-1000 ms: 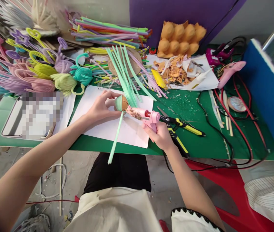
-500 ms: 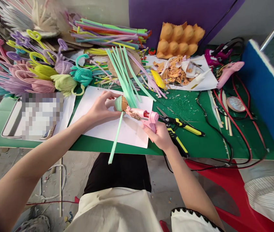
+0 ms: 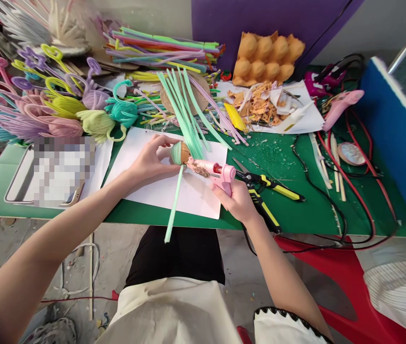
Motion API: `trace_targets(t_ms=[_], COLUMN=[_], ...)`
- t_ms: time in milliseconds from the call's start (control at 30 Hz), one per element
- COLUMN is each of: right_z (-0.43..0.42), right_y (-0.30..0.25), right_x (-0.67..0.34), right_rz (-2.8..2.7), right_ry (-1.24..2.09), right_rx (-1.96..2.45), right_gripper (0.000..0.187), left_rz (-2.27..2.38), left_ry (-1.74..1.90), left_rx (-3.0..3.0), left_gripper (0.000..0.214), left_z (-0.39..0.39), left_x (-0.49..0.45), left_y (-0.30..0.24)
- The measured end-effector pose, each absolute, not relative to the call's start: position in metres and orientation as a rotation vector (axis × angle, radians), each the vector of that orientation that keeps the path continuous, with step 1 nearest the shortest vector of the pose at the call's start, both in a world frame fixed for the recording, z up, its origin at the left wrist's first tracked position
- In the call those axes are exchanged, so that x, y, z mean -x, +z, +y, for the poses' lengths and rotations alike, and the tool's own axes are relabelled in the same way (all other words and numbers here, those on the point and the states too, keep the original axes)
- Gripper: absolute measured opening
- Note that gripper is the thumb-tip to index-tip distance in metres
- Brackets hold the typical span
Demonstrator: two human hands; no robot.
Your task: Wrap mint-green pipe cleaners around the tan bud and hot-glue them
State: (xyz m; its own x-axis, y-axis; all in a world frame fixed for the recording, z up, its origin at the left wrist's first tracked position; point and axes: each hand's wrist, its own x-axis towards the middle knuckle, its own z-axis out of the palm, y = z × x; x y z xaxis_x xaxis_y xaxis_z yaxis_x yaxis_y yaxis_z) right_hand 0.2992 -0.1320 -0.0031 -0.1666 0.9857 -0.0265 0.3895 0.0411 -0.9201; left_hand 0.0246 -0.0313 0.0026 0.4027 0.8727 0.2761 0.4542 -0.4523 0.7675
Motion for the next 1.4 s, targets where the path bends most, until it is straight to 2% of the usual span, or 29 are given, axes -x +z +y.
trace_targets(t_ms=[800,1400], right_z=[-0.1315,-0.1310], right_y=[0.0005,0.0056], right_x=[-0.2981,-0.2944], right_rz=[-1.624,-1.635], right_ry=[1.101,1.090], right_rx=[1.425,1.453], right_gripper=[0.051,0.055], left_rz=[1.138,1.073], left_ry=[0.906,0.919], left_rx=[-2.111,-2.148], left_gripper=[0.058,0.056], left_z=[-0.0300,-0.0272], left_x=[-0.0244,-0.0226], left_y=[0.0014,-0.0014])
